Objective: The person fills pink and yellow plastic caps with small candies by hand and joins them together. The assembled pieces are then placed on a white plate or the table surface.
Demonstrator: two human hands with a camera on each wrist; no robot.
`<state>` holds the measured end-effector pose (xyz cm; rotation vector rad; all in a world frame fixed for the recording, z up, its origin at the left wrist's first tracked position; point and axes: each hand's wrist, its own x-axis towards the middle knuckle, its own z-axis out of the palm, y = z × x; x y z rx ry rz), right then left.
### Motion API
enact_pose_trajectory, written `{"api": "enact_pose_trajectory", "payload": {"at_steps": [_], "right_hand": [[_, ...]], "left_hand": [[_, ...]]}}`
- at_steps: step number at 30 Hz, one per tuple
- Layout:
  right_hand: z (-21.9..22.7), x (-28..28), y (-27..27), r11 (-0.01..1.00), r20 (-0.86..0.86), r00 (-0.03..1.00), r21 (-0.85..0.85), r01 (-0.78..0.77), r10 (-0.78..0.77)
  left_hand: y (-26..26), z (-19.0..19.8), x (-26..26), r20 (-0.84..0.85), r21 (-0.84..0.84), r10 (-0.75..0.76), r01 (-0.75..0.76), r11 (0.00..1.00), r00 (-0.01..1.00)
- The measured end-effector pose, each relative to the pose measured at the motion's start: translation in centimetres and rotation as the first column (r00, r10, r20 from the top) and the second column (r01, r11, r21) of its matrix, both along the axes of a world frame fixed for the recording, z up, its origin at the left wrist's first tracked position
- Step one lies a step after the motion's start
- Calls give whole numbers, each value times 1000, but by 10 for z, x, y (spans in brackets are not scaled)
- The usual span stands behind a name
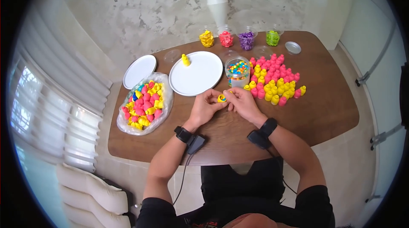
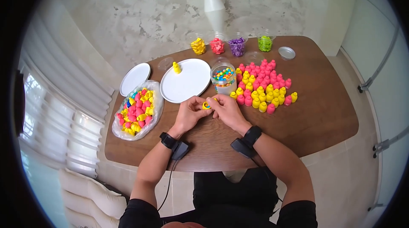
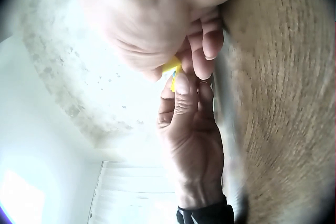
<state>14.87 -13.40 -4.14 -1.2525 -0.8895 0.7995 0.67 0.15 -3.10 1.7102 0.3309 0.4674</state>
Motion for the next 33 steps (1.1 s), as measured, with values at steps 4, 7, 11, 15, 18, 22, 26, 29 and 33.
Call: {"api": "enact_pose_trajectory", "payload": {"at_steps": [4,7,11,15,18,22,26,29,33], "right_hand": [[0,-2,2,998,-135,991,57,5,3],[0,-7,2,998,-145,989,59,39,-30],[-5,-7,6,997,-19,997,15,73,-73],[-6,-9,8,998,37,997,14,64,-65],[-5,-7,6,997,25,997,28,67,-68],[-5,-7,6,996,20,996,37,83,-84],[-7,-7,8,994,51,994,53,91,-94],[-4,-11,5,986,22,989,79,147,-149],[5,-11,-1,990,-53,990,46,136,-134]], "left_hand": [[-3,4,1,62,-88,30,-25,996,998],[-3,16,4,70,-95,116,-109,989,991],[7,43,17,137,75,222,-234,969,965],[8,81,47,112,381,133,-166,910,985],[7,101,69,125,668,91,-151,728,988],[0,121,83,-36,966,43,24,259,998],[-5,130,85,-143,990,53,143,5,988],[-4,127,79,-95,994,79,91,61,992],[5,105,56,-138,820,172,15,573,975]]}}
